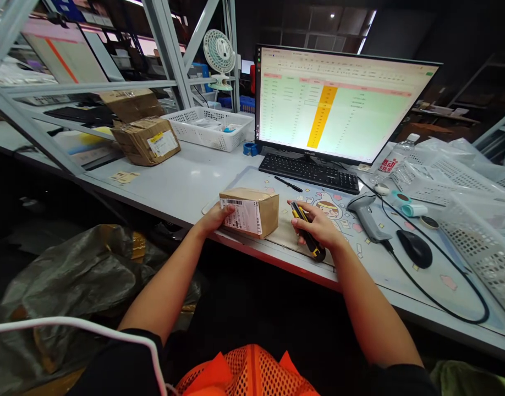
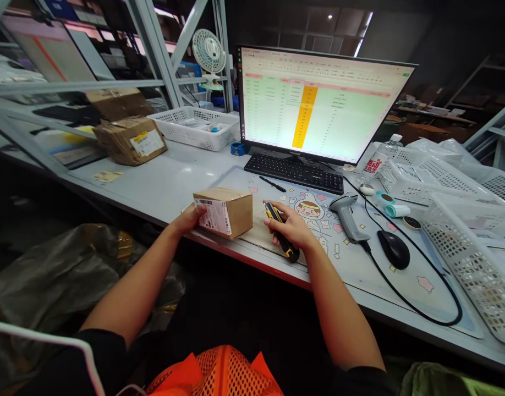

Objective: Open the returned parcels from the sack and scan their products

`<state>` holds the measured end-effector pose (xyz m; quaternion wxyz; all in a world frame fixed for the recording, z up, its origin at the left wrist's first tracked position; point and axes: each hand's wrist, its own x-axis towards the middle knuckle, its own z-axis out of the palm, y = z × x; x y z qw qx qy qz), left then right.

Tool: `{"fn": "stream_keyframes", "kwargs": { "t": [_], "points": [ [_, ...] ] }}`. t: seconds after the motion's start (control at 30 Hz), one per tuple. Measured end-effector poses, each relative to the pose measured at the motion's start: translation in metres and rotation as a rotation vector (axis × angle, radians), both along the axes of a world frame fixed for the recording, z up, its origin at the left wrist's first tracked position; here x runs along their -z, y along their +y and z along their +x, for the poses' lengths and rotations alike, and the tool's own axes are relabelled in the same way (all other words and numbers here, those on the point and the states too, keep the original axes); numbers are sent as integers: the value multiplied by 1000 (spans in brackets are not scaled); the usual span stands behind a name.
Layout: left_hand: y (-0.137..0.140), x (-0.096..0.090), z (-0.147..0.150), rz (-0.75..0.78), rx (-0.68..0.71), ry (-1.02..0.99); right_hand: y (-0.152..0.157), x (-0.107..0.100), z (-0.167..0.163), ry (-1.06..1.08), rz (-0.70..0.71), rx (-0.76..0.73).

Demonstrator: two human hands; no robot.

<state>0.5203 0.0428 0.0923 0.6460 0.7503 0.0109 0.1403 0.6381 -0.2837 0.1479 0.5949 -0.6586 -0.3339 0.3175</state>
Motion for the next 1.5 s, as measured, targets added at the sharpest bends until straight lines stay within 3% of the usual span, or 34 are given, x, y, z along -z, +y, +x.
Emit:
{"fn": "stream_keyframes", "kwargs": {
  "t": [0.4, 1.1, 1.5],
  "points": [
    [-5, 3, -1, 252, -35, -46, 15, 1, -11, 12, -24, 25],
    [-3, 13, -4, 286, -65, -113, 15, 4, -13, -25, -25, -10],
    [-12, 7, -6, 299, -149, -137, 9, -6, -22, -67, -145, -142]
  ]
}}
